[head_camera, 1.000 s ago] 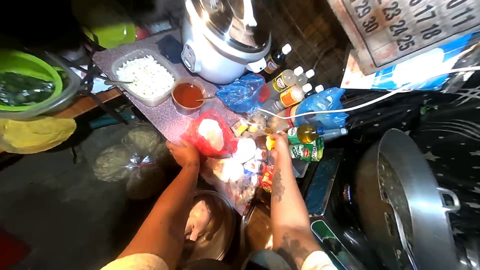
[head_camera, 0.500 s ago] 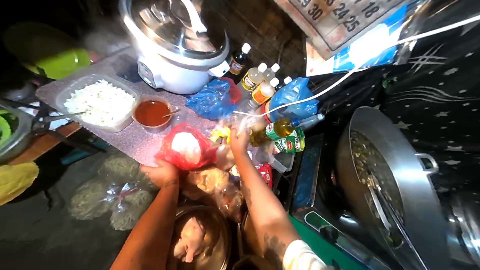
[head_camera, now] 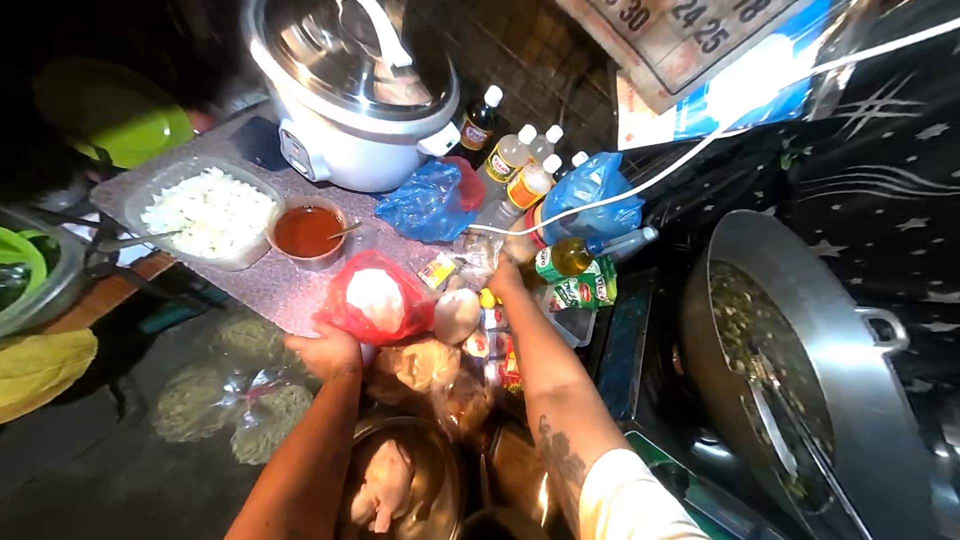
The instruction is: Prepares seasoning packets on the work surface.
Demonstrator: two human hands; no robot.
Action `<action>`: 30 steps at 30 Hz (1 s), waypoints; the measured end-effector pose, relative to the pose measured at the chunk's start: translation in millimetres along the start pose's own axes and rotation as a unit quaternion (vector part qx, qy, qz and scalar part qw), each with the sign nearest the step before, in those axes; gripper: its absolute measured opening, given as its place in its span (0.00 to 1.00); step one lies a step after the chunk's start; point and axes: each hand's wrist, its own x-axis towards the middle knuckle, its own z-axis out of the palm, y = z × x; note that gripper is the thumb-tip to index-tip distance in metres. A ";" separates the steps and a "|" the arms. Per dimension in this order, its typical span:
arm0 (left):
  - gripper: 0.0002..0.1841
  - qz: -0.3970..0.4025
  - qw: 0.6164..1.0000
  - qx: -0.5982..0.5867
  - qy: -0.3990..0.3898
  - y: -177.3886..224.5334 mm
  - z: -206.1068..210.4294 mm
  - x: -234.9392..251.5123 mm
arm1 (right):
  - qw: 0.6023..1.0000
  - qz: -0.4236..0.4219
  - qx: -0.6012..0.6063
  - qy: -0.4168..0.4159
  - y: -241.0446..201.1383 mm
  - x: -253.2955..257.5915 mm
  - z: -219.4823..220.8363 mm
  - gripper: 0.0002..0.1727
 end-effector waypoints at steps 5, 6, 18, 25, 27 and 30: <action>0.35 -0.006 1.000 0.003 0.003 0.4 0.2 -1.7 | 0.997 0.000 0.080 0.003 -4.9 -21.2 -11.2 0.25; 0.35 -0.004 1.000 0.002 0.002 0.0 -0.1 -1.2 | 0.996 -0.002 0.089 0.019 -4.9 -29.8 -15.7 0.23; 0.36 0.013 1.000 -0.016 -0.009 -1.3 -4.5 -2.7 | 0.868 0.081 0.282 0.401 64.4 -150.0 -92.2 0.20; 0.36 -0.009 1.000 -0.015 -0.017 0.5 -4.6 -2.5 | 0.850 0.147 0.338 0.376 100.3 -109.8 -75.7 0.25; 0.36 -0.013 1.000 -0.015 -0.021 1.4 -4.9 -3.8 | 0.871 0.174 0.387 0.247 107.3 -99.1 -66.0 0.28; 0.36 -0.014 1.000 -0.017 -0.018 -2.3 -3.0 -1.4 | 0.871 0.160 0.403 0.229 105.0 -98.6 -57.1 0.22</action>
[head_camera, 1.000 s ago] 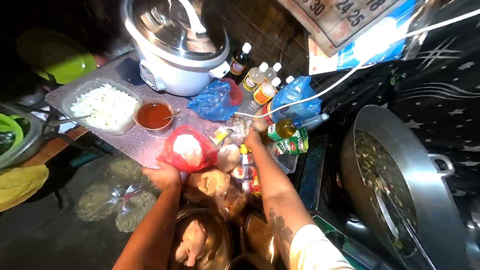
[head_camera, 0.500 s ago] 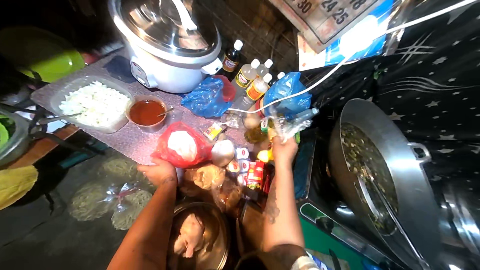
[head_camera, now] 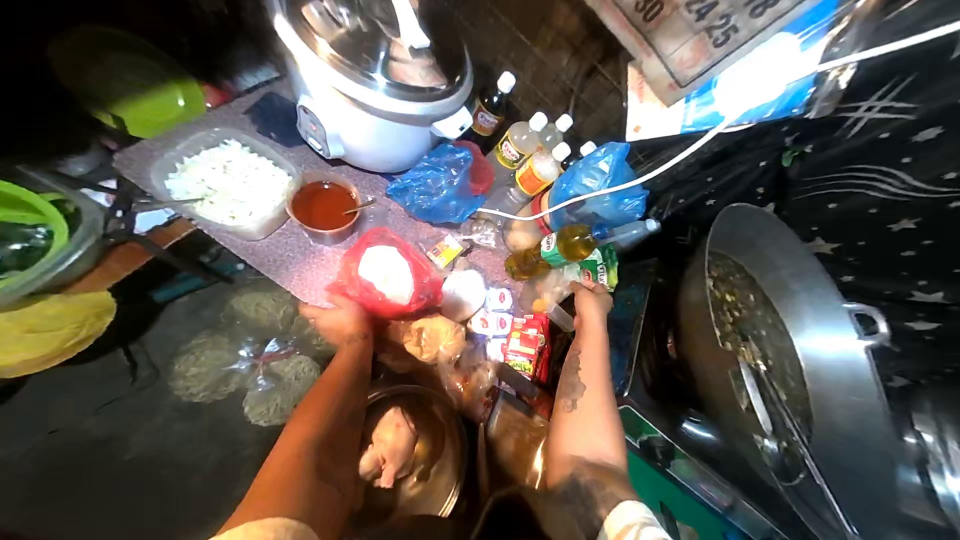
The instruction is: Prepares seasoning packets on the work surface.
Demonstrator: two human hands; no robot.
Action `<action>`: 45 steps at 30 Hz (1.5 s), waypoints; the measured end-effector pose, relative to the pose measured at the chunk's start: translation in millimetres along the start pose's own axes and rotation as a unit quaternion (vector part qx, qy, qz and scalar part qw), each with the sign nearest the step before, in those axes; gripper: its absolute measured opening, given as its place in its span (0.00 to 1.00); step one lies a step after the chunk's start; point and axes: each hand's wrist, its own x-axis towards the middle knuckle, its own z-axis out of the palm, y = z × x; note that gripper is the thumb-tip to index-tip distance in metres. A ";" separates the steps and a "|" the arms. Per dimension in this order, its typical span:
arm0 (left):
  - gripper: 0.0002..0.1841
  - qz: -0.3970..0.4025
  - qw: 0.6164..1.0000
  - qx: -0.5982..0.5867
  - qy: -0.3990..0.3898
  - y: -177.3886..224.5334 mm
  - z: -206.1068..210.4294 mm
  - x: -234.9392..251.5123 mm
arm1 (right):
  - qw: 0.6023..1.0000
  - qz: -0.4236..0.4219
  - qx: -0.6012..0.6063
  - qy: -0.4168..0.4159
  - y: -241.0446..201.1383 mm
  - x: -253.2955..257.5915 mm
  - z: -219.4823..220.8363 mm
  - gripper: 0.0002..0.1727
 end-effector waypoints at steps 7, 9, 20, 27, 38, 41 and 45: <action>0.36 0.004 1.000 0.012 0.000 -6.4 7.4 7.6 | 0.983 -0.106 0.087 0.125 -32.7 -46.9 2.3 0.12; 0.37 0.004 1.000 0.017 0.003 -7.1 9.4 9.0 | 0.989 -0.142 0.046 0.004 -38.4 -67.5 16.7 0.14; 0.37 0.042 0.999 -0.005 0.021 -3.3 3.4 1.1 | 0.889 -0.268 -0.223 -0.297 -50.6 -85.9 144.2 0.20; 0.38 0.045 0.999 -0.004 0.018 -4.3 3.9 -2.8 | 0.975 -0.033 0.140 -0.171 -60.2 -90.3 45.3 0.29; 0.37 0.041 0.999 -0.001 0.031 -2.7 3.9 -2.4 | 0.973 -0.123 0.034 0.191 -24.0 -60.8 -40.6 0.20; 0.37 0.039 0.999 -0.001 0.029 -2.8 4.4 -3.4 | 0.987 -0.077 -0.080 0.115 -10.0 -38.5 -26.1 0.23; 0.37 0.032 0.999 0.005 0.030 -1.4 4.8 -2.9 | 0.977 -0.003 -0.163 -0.141 13.0 -9.9 3.1 0.21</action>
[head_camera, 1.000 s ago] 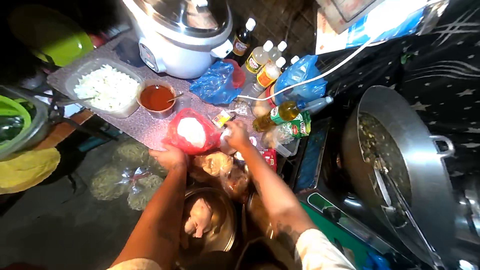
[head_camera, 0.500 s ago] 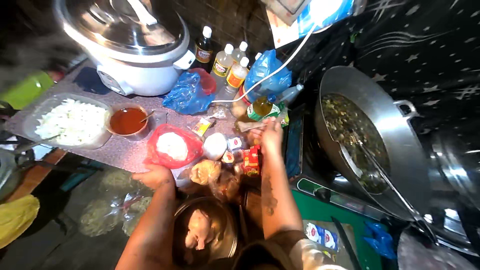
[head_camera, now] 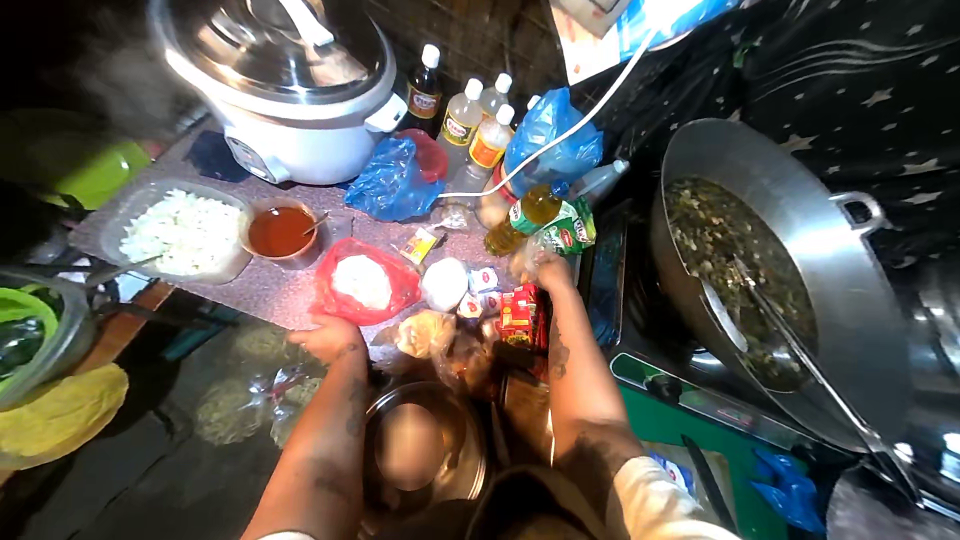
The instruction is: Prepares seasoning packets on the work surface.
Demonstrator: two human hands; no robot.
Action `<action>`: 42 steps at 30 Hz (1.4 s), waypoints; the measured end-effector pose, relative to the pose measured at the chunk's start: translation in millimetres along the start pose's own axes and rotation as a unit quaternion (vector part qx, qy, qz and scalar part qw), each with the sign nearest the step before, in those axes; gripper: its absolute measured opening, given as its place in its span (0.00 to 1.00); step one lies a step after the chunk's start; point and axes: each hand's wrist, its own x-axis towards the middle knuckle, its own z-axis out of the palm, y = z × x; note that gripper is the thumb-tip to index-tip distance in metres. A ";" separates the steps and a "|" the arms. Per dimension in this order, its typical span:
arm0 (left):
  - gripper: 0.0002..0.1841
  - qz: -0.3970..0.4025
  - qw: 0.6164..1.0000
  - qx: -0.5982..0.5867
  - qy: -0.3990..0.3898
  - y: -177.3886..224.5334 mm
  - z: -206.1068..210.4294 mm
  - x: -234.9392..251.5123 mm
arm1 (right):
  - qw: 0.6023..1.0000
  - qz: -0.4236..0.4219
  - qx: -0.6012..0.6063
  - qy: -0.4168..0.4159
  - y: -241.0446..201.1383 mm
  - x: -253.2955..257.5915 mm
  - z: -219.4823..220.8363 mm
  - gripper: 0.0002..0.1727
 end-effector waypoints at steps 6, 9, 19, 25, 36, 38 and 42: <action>0.37 0.004 1.000 0.001 0.001 -1.9 1.7 -0.1 | 0.996 -0.032 -0.002 0.080 -20.0 -1.8 -4.2 0.29; 0.37 0.003 1.000 0.004 0.000 -4.4 3.8 1.0 | 0.999 -0.010 -0.010 0.042 -18.2 9.9 -1.9 0.30; 0.37 -0.001 1.000 0.006 -0.002 -5.0 2.9 2.0 | 0.981 -0.062 -0.009 0.184 -15.4 -57.3 -4.7 0.24; 0.38 0.010 1.000 -0.006 -0.004 -6.0 3.0 2.1 | 0.992 0.016 -0.119 -0.033 3.5 -79.1 24.9 0.22; 0.39 0.013 1.000 -0.002 -0.008 -5.1 0.6 0.7 | 0.969 -0.072 -0.185 -0.150 -21.8 -77.7 76.2 0.27; 0.39 0.014 1.000 -0.001 -0.014 -5.1 -0.2 0.2 | 0.964 -0.067 -0.169 -0.195 -21.3 -72.3 82.6 0.23; 0.37 0.011 1.000 -0.009 -0.007 -5.0 -0.4 1.2 | 0.982 -0.044 -0.015 -0.184 -17.1 -59.9 92.4 0.25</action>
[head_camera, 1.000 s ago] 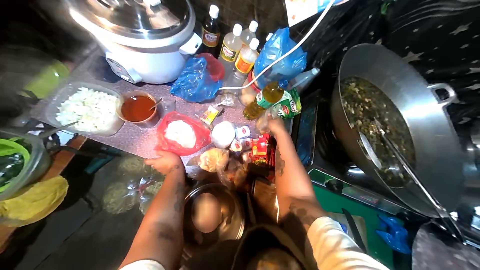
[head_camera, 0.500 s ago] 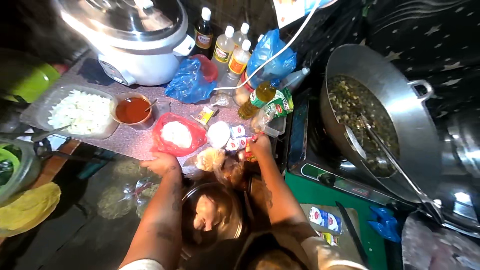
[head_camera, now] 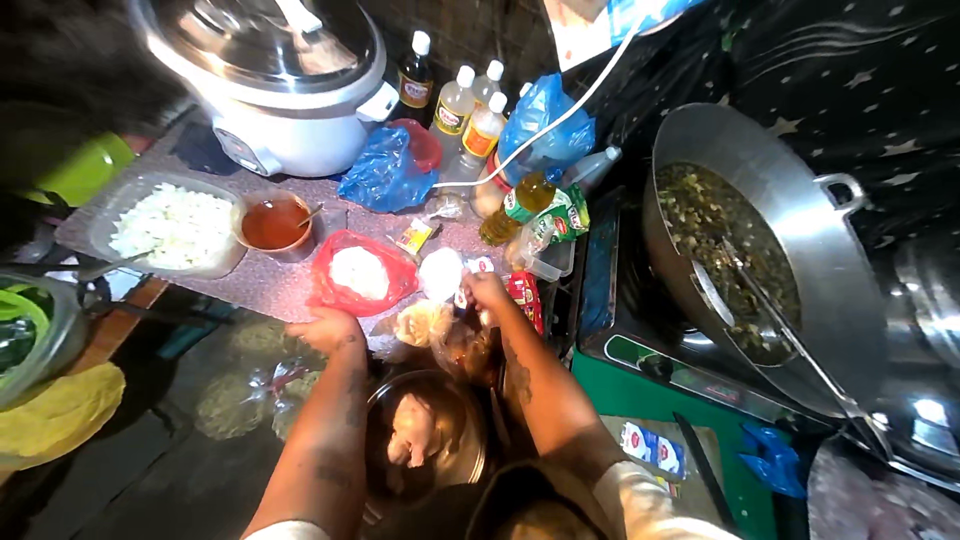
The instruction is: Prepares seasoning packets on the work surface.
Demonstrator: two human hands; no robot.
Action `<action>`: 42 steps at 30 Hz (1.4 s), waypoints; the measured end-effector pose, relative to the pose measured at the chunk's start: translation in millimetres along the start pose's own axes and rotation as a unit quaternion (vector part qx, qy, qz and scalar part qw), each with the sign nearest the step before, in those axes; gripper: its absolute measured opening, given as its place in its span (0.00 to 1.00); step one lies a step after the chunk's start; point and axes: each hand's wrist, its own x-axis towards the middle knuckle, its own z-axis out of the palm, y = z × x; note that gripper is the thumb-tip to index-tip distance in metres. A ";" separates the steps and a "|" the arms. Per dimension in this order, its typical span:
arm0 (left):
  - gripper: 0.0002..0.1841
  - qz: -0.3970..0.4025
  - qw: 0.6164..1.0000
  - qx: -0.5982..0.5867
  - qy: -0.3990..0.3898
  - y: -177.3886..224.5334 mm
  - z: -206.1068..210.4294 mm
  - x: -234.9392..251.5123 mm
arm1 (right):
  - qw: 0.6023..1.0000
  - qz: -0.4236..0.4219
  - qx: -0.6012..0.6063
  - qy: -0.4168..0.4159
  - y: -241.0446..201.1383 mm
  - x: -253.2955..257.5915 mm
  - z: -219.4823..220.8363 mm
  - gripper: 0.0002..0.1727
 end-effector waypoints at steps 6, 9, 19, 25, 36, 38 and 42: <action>0.37 0.000 1.000 0.000 0.002 -1.0 2.8 1.5 | 0.985 0.049 -0.138 0.085 -2.6 19.4 -3.8 0.52; 0.37 0.000 1.000 0.001 0.002 -0.5 0.9 1.6 | 0.979 0.055 -0.174 0.092 1.3 30.3 -4.7 0.57; 0.38 0.052 0.993 -0.095 -0.051 -11.4 -7.9 3.0 | 0.909 -0.231 0.152 0.313 14.9 -76.9 -32.6 0.61; 0.43 0.230 0.963 -0.138 -0.020 -10.2 -93.1 -35.9 | 0.773 -0.431 0.244 0.396 55.5 -192.9 -41.6 0.79; 0.38 0.211 0.478 0.002 -0.853 -51.1 -189.5 -245.5 | 0.786 -0.393 0.452 0.153 131.3 -326.6 -3.8 0.34; 0.35 0.226 0.491 0.053 -0.840 -57.4 -187.1 -256.2 | 0.805 -0.359 0.431 0.193 152.5 -330.6 -18.2 0.21; 0.33 0.358 0.437 0.180 -0.805 -73.7 -175.2 -275.4 | 0.873 -0.252 0.365 0.202 209.3 -345.3 -41.8 0.06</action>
